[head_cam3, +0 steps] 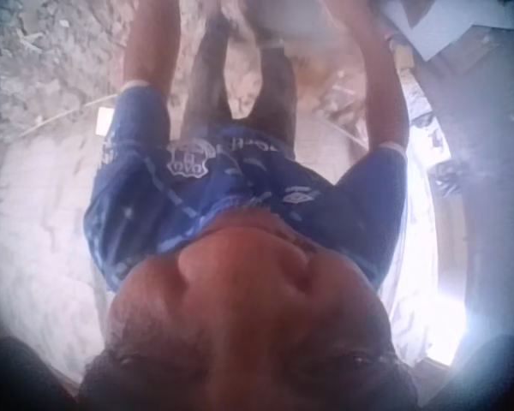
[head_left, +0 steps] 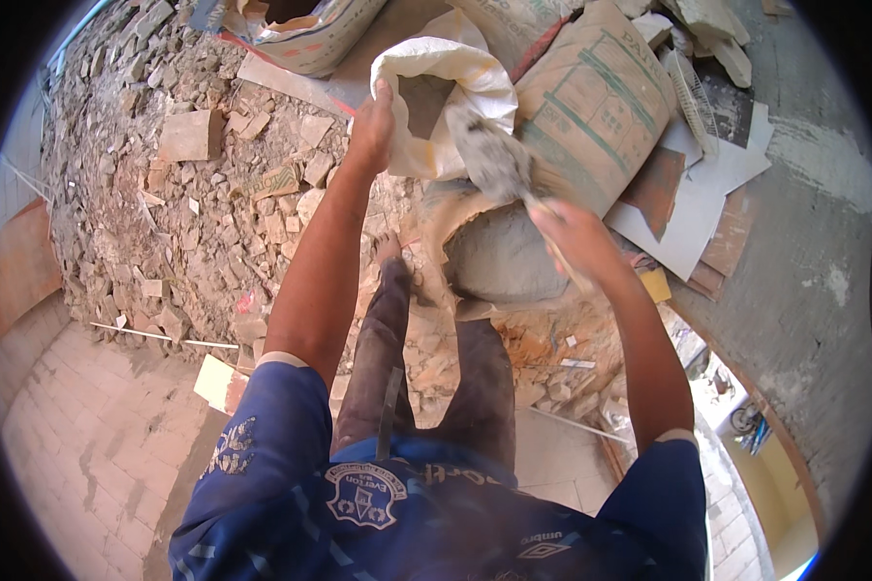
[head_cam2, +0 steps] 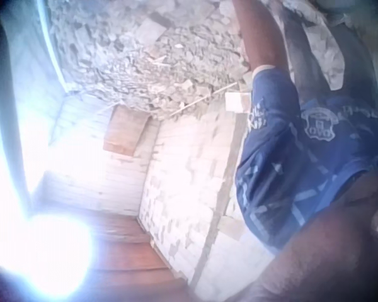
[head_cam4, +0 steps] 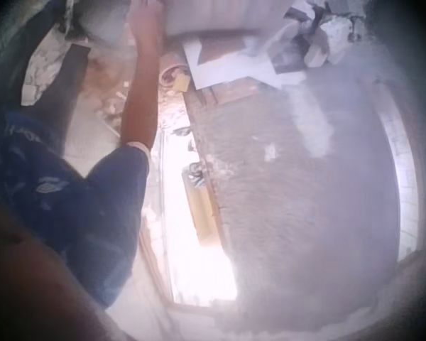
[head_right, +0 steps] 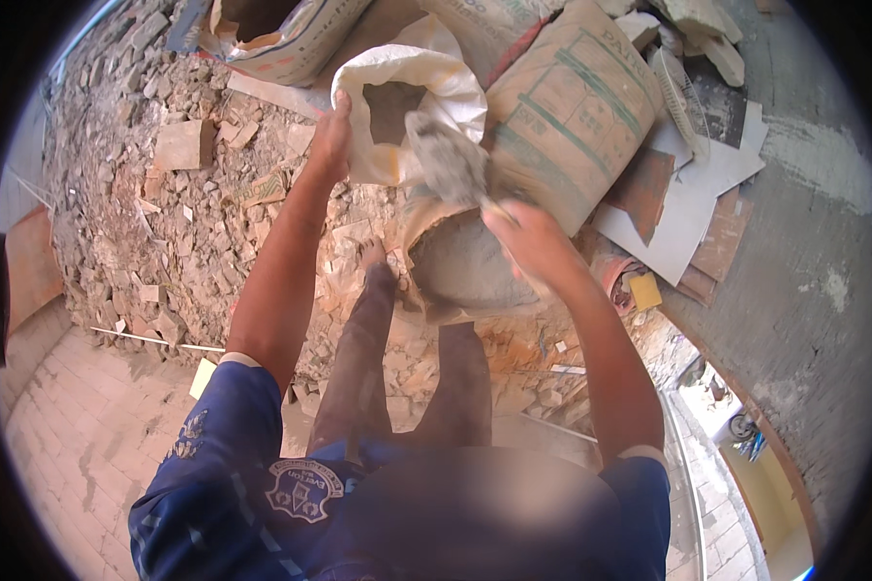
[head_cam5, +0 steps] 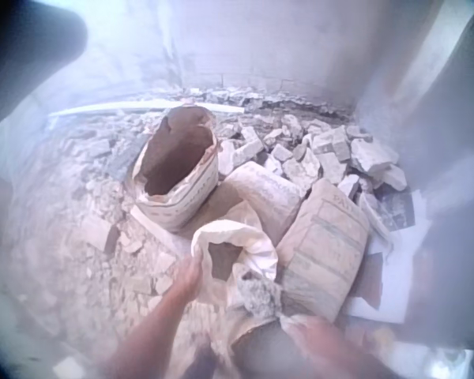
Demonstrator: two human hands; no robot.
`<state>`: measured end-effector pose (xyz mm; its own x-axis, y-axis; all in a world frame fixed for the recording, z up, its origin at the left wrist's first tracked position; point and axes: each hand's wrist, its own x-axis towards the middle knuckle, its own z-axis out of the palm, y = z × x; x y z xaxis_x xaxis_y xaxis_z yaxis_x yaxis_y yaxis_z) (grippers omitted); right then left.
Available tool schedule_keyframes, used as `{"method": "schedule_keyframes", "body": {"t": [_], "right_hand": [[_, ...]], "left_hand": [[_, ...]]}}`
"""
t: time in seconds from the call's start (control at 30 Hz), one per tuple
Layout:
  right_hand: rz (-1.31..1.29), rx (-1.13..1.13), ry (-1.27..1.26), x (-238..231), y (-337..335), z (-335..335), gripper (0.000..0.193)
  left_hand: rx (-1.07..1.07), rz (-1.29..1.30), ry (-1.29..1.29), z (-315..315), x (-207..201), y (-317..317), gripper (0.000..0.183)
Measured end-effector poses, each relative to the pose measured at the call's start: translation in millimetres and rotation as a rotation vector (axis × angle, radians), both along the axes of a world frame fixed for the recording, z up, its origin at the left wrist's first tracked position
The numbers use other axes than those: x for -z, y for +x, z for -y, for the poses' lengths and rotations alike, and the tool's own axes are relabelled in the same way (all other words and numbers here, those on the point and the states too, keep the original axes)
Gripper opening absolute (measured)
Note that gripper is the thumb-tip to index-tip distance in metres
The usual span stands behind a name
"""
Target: The person scoops cement from a large paper bag using a small trowel and transfers it into a smaller white sack. The person repeats this scooping and pouring action multiple times to fill the smaller sack.
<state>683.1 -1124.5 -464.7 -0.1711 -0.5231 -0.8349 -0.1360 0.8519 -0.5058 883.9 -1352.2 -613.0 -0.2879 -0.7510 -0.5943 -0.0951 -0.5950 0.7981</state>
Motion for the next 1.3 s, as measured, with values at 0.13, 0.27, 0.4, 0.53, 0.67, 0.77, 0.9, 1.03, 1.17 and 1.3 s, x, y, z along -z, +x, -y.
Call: {"method": "schedule_keyframes", "body": {"t": [0.13,0.27,0.4,0.53,0.67,0.77,0.9,1.03,1.17,1.3], "right_hand": [[-0.42,-0.371,-0.078,95,9,113,0.033],[-0.864,-0.469,-0.09,119,13,206,0.032],[-1.052,-0.365,-0.089,117,-33,236,0.033],[-1.12,-0.431,0.012,73,-78,232,0.032],[-1.047,-0.51,0.001,56,-79,204,0.031],[-0.878,-0.646,0.034,42,-55,163,0.031],[-0.659,-0.509,0.111,12,-42,73,0.037],[-0.528,-0.315,0.052,-29,-34,-61,0.045],[-0.395,-0.254,0.345,-53,-5,-145,0.042],[-0.557,-0.321,0.384,-13,2,-161,0.033]], "left_hand": [[-0.046,-0.031,0.065,19,-32,-23,0.059],[0.003,-0.117,0.072,50,-38,-25,0.056],[-0.019,-0.194,-0.002,74,-43,-23,0.052],[0.119,-0.106,-0.07,98,-63,-31,0.054],[0.297,-0.014,-0.18,78,-66,-32,0.057],[0.264,0.063,-0.215,44,-35,-17,0.06],[0.136,0.116,-0.039,24,-11,-4,0.062],[0.058,-0.027,-0.083,29,-22,-21,0.054],[0.205,-0.036,-0.022,83,-27,-58,0.058],[0.277,-0.169,0.003,67,-80,-88,0.064]]}}
